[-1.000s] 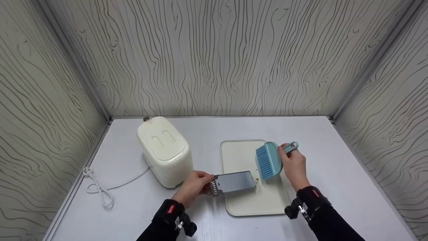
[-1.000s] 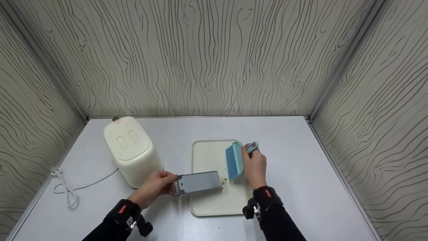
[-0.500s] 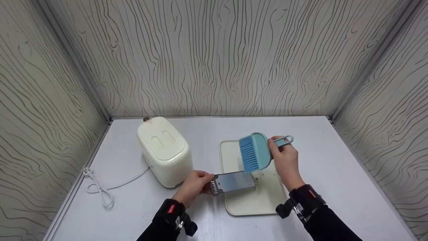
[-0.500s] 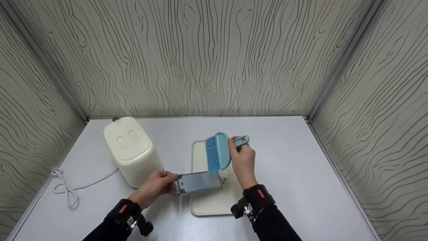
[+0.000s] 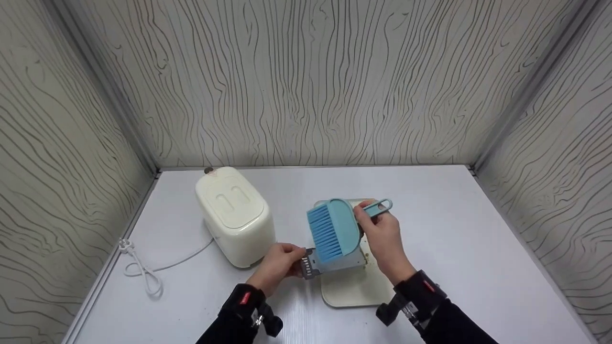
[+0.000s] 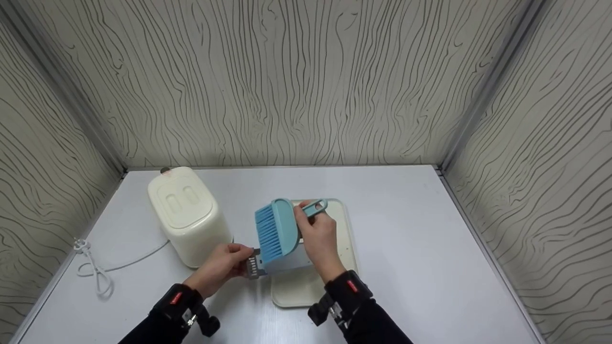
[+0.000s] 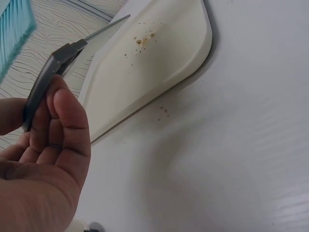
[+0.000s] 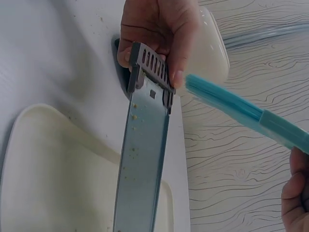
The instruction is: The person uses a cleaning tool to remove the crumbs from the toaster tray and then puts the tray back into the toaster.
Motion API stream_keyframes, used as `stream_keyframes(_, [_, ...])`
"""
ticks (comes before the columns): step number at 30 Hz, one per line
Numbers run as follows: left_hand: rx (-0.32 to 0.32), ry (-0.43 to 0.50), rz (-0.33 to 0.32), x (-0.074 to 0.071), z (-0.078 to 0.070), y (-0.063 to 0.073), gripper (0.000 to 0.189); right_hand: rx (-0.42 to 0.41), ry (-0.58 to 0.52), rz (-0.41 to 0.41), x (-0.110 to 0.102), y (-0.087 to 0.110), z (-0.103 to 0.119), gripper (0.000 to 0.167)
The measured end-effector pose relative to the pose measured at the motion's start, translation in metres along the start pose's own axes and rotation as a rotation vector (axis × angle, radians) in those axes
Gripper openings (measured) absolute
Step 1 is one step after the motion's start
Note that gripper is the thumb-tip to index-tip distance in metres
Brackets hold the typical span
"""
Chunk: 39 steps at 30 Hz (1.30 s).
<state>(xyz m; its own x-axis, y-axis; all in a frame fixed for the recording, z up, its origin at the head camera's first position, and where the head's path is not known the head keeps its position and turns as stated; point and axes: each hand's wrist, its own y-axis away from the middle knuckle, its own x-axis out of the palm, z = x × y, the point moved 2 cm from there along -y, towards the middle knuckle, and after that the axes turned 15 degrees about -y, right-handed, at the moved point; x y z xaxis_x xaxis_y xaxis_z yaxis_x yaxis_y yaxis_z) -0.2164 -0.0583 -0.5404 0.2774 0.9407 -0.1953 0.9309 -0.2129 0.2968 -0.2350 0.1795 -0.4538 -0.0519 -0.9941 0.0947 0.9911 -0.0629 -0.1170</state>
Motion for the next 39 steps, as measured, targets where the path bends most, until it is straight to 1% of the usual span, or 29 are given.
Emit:
stream_keyframes(7, [0.011,0.021,0.003,0.002,-0.002,0.0,0.026,0.04,-0.015,0.006,0.008,0.006,-0.005,0.027])
stream_keyframes(14, [-0.003,0.014,0.003,0.001,-0.003,0.0,0.025,0.071,0.0,0.002,0.011,0.009,-0.009,0.025])
stream_keyframes(19, [-0.006,0.005,0.002,0.002,-0.004,0.002,0.025,0.075,0.024,-0.001,0.009,0.007,-0.013,0.026])
stream_keyframes(26, [0.019,0.015,0.005,0.004,-0.003,0.002,0.024,0.078,0.039,-0.02,0.007,0.003,-0.02,0.027])
stream_keyframes(34, [0.001,0.02,0.022,0.004,-0.004,0.004,0.025,0.077,0.058,-0.018,0.002,0.0,-0.026,0.029])
stream_keyframes(39, [0.003,0.021,0.021,0.003,-0.003,0.005,0.026,0.055,0.098,-0.026,-0.006,-0.002,-0.028,0.029])
